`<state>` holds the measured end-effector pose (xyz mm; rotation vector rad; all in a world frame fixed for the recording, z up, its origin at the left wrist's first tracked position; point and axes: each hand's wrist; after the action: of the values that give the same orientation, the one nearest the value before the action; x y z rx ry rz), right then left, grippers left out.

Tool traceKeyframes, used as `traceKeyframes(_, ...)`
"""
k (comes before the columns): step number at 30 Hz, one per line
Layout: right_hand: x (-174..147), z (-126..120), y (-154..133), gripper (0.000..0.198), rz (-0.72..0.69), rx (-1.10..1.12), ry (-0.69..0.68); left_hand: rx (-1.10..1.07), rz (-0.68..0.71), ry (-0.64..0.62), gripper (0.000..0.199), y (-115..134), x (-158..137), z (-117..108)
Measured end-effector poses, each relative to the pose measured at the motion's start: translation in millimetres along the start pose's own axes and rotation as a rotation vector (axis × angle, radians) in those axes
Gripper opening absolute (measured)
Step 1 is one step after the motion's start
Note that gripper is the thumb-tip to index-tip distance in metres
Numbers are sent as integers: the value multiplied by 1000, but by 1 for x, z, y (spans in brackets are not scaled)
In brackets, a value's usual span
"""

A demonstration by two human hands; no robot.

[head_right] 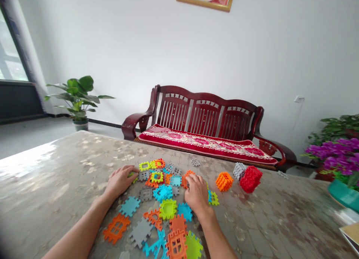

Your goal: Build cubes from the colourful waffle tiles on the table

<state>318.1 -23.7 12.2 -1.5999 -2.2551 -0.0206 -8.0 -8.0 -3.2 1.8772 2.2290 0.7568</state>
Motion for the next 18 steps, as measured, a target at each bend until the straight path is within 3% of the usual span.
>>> traceKeyframes(3,2,-3,-11,55,-108,22,3,-7,-5,5,24,0,0,0)
traceKeyframes(7,5,-3,-27,53,-295,101,-115,-12,-13,-10,25,0,0,-1)
traceKeyframes(9,5,-2,-29,48,-295,101,-142,-17,-13,-13,25,0,-1,-1)
traceKeyframes(15,11,-11,-25,39,-112,-20,-40,-15,-15,6,25,1,-1,-1)
traceKeyframes(18,24,-13,-33,37,-180,17,-50,-16,-16,4,25,1,-1,0)
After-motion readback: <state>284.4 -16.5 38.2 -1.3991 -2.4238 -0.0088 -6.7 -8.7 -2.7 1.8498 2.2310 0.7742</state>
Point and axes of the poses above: each hand's wrist, its own x-axis towards the middle knuckle, its own z-axis out of the palm, y = z × x, and after that the axes turned 6 degrees about -z, right-handed
